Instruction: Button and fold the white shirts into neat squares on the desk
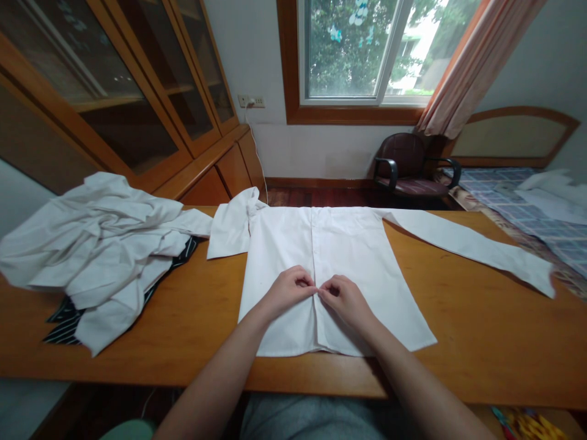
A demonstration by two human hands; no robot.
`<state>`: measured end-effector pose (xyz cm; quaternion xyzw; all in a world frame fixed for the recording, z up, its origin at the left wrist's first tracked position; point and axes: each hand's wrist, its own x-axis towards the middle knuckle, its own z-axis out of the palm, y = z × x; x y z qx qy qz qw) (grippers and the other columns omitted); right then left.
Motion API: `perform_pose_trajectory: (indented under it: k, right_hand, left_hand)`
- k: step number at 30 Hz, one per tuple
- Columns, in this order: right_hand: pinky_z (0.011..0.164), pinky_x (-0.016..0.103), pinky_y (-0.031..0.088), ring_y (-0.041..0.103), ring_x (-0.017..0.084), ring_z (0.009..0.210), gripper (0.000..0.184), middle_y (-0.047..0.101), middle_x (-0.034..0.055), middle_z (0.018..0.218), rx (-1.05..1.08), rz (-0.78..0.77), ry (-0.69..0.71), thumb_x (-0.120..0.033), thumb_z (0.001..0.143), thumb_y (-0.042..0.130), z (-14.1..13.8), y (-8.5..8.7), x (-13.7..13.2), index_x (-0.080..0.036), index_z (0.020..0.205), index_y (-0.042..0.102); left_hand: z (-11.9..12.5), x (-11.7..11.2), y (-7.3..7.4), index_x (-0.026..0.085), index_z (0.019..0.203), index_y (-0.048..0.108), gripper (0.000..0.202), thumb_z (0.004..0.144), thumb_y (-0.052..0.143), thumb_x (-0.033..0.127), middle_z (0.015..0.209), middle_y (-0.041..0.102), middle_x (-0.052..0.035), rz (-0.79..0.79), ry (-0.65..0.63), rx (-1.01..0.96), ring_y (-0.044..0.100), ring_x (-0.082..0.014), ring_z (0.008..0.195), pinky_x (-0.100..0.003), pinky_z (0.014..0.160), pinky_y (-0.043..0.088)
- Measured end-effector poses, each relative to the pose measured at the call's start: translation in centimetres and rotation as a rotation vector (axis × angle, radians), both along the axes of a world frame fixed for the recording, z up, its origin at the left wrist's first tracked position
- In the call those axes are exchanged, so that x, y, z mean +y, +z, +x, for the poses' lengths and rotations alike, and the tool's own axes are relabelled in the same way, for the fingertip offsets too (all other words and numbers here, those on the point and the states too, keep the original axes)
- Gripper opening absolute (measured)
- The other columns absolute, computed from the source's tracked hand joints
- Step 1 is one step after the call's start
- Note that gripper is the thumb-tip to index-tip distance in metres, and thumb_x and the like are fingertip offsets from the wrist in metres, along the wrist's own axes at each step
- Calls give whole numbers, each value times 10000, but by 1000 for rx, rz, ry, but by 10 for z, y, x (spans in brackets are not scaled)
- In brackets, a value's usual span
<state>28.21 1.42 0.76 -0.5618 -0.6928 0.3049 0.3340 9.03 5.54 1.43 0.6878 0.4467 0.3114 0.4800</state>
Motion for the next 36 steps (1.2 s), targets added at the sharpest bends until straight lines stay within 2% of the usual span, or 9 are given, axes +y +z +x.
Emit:
perform_pose_trajectory:
  k: [11, 18, 29, 36]
  right_hand:
    - [732, 294, 449, 610, 189, 790, 104, 664, 16, 762, 11, 11, 14, -189, 858, 675, 1, 5, -2, -207, 757, 690]
    - [738, 305, 455, 612, 195, 796, 183, 666, 25, 789, 36, -5, 16, -335, 896, 696, 1, 4, -1, -202, 771, 685]
    - [751, 294, 427, 594, 184, 802, 135, 653, 18, 788, -3, -35, 30, -199, 894, 662, 1, 2, 1, -192, 760, 671]
    - [759, 303, 417, 581, 186, 809, 131, 642, 16, 789, 8, -37, 34, -200, 890, 655, 2, -1, 1, -192, 760, 663]
  left_hand:
    - [-2, 0, 1, 187, 737, 708, 103, 757, 745, 281, 886, 638, -34, -31, -33, 7, 629, -171, 791, -272, 734, 486]
    - [-3, 0, 3, 187, 747, 702, 149, 784, 749, 323, 906, 626, -35, -31, -53, -10, 619, -174, 813, -272, 751, 482]
    - [-3, 1, 2, 186, 757, 704, 95, 784, 730, 273, 906, 629, -31, -15, -69, 3, 618, -170, 814, -269, 748, 479]
    - [-2, 0, 3, 177, 758, 692, 72, 783, 707, 243, 903, 624, -19, -12, -67, 24, 611, -151, 798, -257, 741, 468]
